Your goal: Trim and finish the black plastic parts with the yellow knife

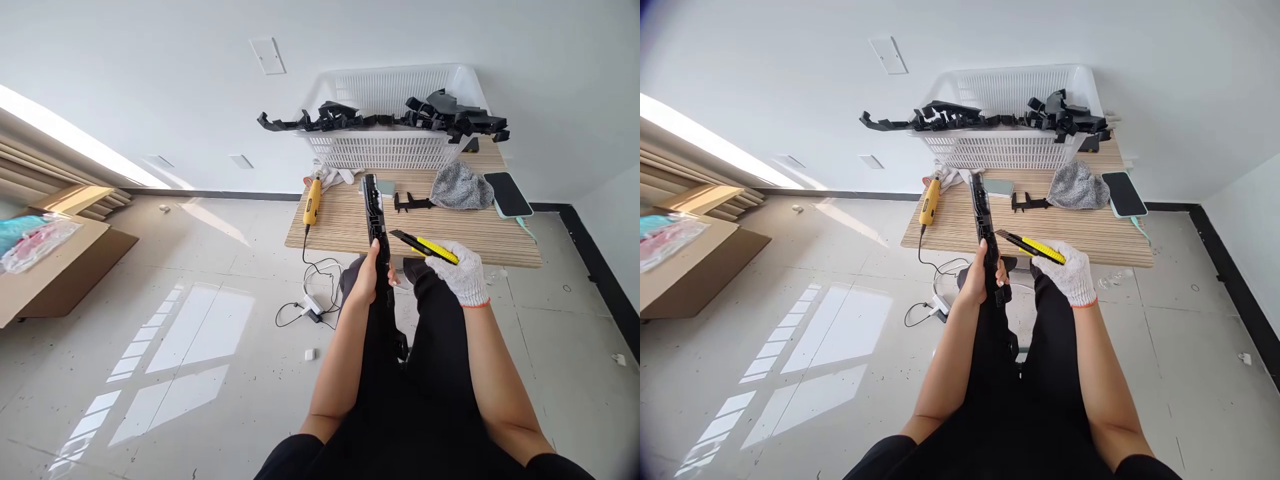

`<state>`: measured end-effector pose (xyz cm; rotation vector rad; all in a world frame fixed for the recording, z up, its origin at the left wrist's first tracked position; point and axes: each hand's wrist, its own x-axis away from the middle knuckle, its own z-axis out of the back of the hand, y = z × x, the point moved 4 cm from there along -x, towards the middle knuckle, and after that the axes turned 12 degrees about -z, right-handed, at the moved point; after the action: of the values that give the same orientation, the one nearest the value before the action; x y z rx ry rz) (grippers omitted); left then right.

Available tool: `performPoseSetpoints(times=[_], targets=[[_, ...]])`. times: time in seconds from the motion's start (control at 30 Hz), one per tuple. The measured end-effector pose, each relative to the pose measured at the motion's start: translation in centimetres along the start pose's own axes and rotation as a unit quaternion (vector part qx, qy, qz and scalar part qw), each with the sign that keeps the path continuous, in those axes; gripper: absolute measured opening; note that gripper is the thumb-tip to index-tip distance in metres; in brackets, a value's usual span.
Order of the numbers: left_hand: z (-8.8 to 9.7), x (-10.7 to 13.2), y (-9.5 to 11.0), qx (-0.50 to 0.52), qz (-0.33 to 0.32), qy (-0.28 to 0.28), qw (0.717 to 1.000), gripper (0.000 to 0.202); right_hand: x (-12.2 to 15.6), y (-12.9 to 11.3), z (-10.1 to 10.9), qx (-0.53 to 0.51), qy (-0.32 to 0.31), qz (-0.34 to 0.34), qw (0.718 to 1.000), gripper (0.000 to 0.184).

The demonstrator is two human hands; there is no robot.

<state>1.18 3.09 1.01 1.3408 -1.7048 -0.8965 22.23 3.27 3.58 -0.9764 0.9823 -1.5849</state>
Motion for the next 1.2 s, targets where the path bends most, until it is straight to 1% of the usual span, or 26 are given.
performPoseSetpoints(times=[0.1, 0.17, 0.23, 0.3, 0.33, 0.37, 0.43, 0.5, 0.53, 0.6, 0.63, 0.7, 0.77, 0.8, 0.87, 0.97, 1.03, 1.13, 1.2], targets=[[0.3, 0.2, 0.5, 0.036, -0.009, 0.003, 0.999, 0.055, -0.1, 0.2, 0.6, 0.066, 0.004, 0.058, 0.996, 0.039], [0.5, 0.4, 0.8, 0.068, -0.012, 0.001, 0.998, 0.05, -0.1, 0.1, 0.8, 0.096, 0.023, 0.082, 0.992, 0.037], [0.5, 0.5, 1.2, 0.124, -0.002, 0.005, 0.992, 0.045, -0.2, -0.1, 0.9, 0.11, 0.057, 0.088, 0.988, 0.037], [0.2, 0.4, 1.8, 0.188, 0.008, 0.013, 0.982, 0.037, -0.7, -0.7, 1.0, 0.107, 0.085, 0.074, 0.988, 0.038], [-0.1, 0.2, 2.2, 0.213, 0.011, 0.016, 0.977, 0.033, -1.2, -1.2, 1.1, 0.102, 0.09, 0.068, 0.988, 0.04], [-0.4, -0.1, 2.6, 0.23, 0.011, 0.019, 0.973, 0.03, -1.9, -1.8, 1.1, 0.096, 0.086, 0.063, 0.99, 0.042], [-1.0, -1.0, 3.4, 0.242, 0.012, 0.014, 0.97, 0.028, -3.8, -3.4, 1.2, 0.085, 0.058, 0.064, 0.993, 0.044], [-1.3, -2.1, 4.0, 0.233, 0.016, 0.001, 0.972, 0.03, -5.9, -5.0, 1.0, 0.064, 0.015, 0.064, 0.996, 0.042], [-1.3, -2.7, 4.1, 0.227, 0.016, -0.005, 0.974, 0.032, -6.9, -5.5, 0.8, 0.045, 0.007, 0.062, 0.997, 0.038], [-0.8, -3.6, 3.9, 0.216, 0.018, -0.005, 0.976, 0.035, -8.3, -5.8, 0.5, -0.002, 0.012, 0.044, 0.999, 0.036], [-0.4, -3.9, 3.6, 0.216, 0.019, -0.002, 0.976, 0.036, -8.7, -5.4, 0.3, -0.027, 0.015, 0.023, 0.999, 0.036], [0.4, -4.0, 2.8, 0.222, 0.017, 0.008, 0.975, 0.039, -8.6, -4.0, -0.3, -0.039, 0.004, -0.03, 0.999, 0.035], [0.8, -3.5, 2.1, 0.226, 0.013, 0.016, 0.974, 0.041, -8.0, -2.6, -0.7, -0.001, -0.024, -0.063, 0.998, 0.034], [0.9, -3.2, 1.8, 0.222, 0.012, 0.021, 0.975, 0.042, -7.5, -2.1, -0.9, 0.024, -0.037, -0.065, 0.997, 0.034], [0.8, -2.5, 1.5, 0.204, 0.022, 0.032, 0.978, 0.045, -6.8, -1.6, -1.0, 0.056, -0.05, -0.055, 0.996, 0.035], [0.6, -1.9, 1.6, 0.18, 0.045, 0.04, 0.982, 0.049, -6.1, -1.5, -1.2, 0.074, -0.05, -0.041, 0.995, 0.042], [0.7, -1.7, 1.9, 0.182, 0.049, 0.042, 0.981, 0.05, -6.0, -1.8, -1.3, 0.091, -0.034, -0.03, 0.995, 0.045], [1.3, -1.7, 2.1, 0.191, 0.05, 0.05, 0.979, 0.049, -5.9, -2.3, -1.4, 0.115, 0.013, -0.006, 0.993, 0.048], [1.6, -1.6, 2.2, 0.193, 0.05, 0.049, 0.979, 0.048, -5.9, -2.6, -1.6, 0.131, 0.015, 0.005, 0.991, 0.047]])
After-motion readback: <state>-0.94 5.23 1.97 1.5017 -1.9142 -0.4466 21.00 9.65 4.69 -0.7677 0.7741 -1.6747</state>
